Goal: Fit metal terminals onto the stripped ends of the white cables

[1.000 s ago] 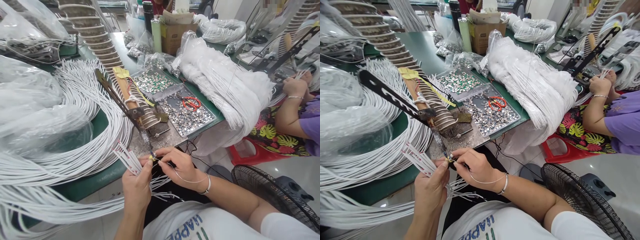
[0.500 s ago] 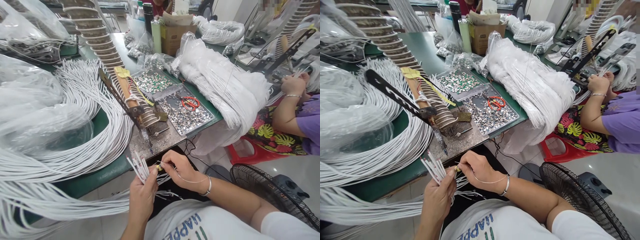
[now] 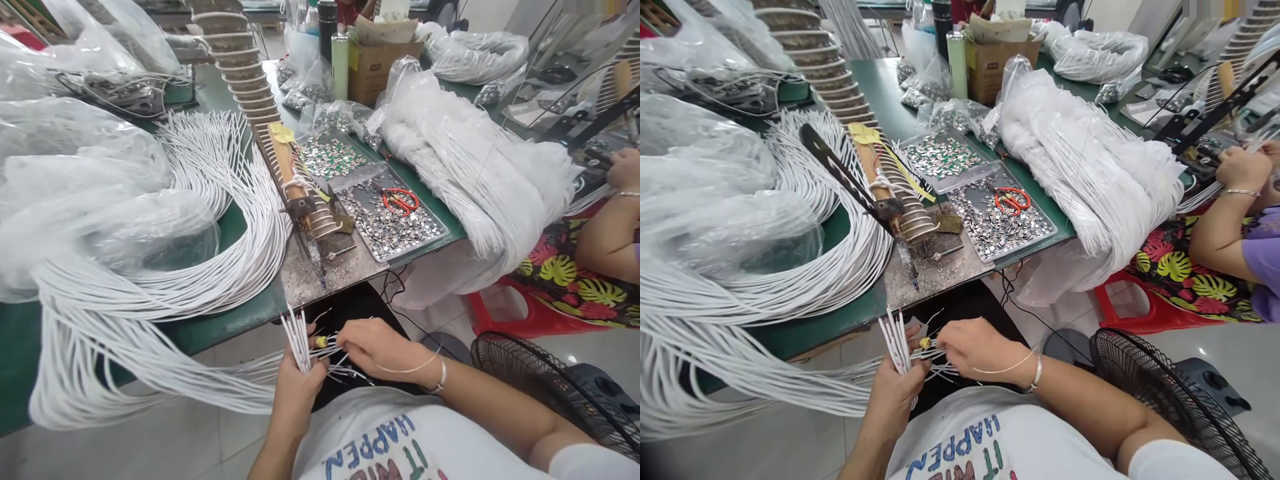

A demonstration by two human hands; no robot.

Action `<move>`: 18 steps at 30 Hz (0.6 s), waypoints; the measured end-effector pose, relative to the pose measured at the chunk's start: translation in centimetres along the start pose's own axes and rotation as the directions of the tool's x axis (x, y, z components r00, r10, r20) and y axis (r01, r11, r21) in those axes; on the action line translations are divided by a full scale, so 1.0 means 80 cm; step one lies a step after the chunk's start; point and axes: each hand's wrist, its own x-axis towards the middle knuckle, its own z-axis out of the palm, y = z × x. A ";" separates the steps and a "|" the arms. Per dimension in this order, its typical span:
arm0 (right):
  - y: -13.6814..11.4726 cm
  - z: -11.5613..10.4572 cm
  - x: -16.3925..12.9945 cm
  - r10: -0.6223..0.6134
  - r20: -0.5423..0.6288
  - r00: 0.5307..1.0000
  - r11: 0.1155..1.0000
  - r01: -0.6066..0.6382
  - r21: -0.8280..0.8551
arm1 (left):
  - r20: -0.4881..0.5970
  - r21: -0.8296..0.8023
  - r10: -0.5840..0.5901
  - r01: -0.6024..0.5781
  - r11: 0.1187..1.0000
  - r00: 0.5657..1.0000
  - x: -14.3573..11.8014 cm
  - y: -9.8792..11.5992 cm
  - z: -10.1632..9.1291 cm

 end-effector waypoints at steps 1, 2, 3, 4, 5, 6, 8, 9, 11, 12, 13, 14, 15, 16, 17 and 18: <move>-0.007 0.008 0.008 -0.041 -0.008 0.999 0.998 0.041 0.048 | 0.019 0.041 0.031 -0.032 0.999 0.999 -0.001 0.001 0.001; -0.013 0.015 0.014 -0.062 -0.013 0.998 0.994 0.062 0.086 | 0.047 0.070 0.059 -0.062 0.996 0.997 -0.002 0.002 0.002; -0.017 0.021 0.020 -0.067 -0.011 0.998 0.991 0.068 0.115 | 0.075 0.095 0.083 -0.090 0.991 0.994 -0.003 0.003 0.002; -0.020 0.026 0.023 -0.062 -0.007 0.998 0.988 0.062 0.139 | 0.101 0.122 0.104 -0.116 0.986 0.990 -0.004 0.003 0.002; -0.021 0.030 0.026 -0.051 0.001 0.999 0.985 0.050 0.163 | 0.126 0.148 0.118 -0.136 0.980 0.985 -0.004 0.003 0.002; -0.021 0.033 0.027 -0.036 0.012 0.999 0.980 0.033 0.194 | 0.146 0.175 0.130 -0.155 0.972 0.981 -0.004 0.003 0.002; -0.020 0.034 0.026 -0.018 0.033 0.999 0.961 0.008 0.277 | 0.165 0.227 0.149 -0.185 0.956 0.975 -0.004 0.003 0.001; -0.018 0.033 0.024 -0.011 0.036 0.999 0.945 -0.001 0.326 | 0.171 0.241 0.156 -0.195 0.951 0.973 -0.004 0.002 0.000; -0.016 0.026 0.021 0.040 0.013 0.999 0.901 -0.041 0.433 | 0.185 0.225 0.144 -0.185 0.957 0.972 -0.004 -0.001 -0.006; -0.015 0.023 0.019 0.094 -0.013 0.995 0.870 -0.076 0.486 | 0.198 0.199 0.111 -0.151 0.968 0.974 -0.004 -0.003 -0.010; -0.014 0.019 0.017 0.166 -0.039 0.985 0.835 -0.119 0.538 | 0.220 0.163 0.062 -0.099 0.982 0.974 -0.004 -0.005 -0.014; -0.014 0.016 0.015 0.239 -0.061 0.969 0.796 -0.160 0.583 | 0.243 0.123 0.012 -0.043 0.991 0.970 -0.003 -0.007 -0.018; -0.013 0.015 0.013 0.302 -0.084 0.950 0.760 -0.187 0.622 | 0.263 0.083 -0.030 0.009 0.997 0.964 -0.003 -0.009 -0.021; -0.013 0.015 0.012 0.348 -0.110 0.931 0.730 -0.195 0.656 | 0.276 0.045 -0.050 0.039 0.998 0.960 -0.003 -0.011 -0.022; -0.013 0.018 0.011 0.379 -0.144 0.914 0.706 -0.184 0.684 | 0.285 0.012 -0.052 0.050 0.999 0.957 -0.002 -0.012 -0.022; -0.013 0.022 0.011 0.397 -0.190 0.898 0.690 -0.156 0.707 | 0.283 -0.020 -0.033 0.040 0.999 0.959 -0.003 -0.013 -0.019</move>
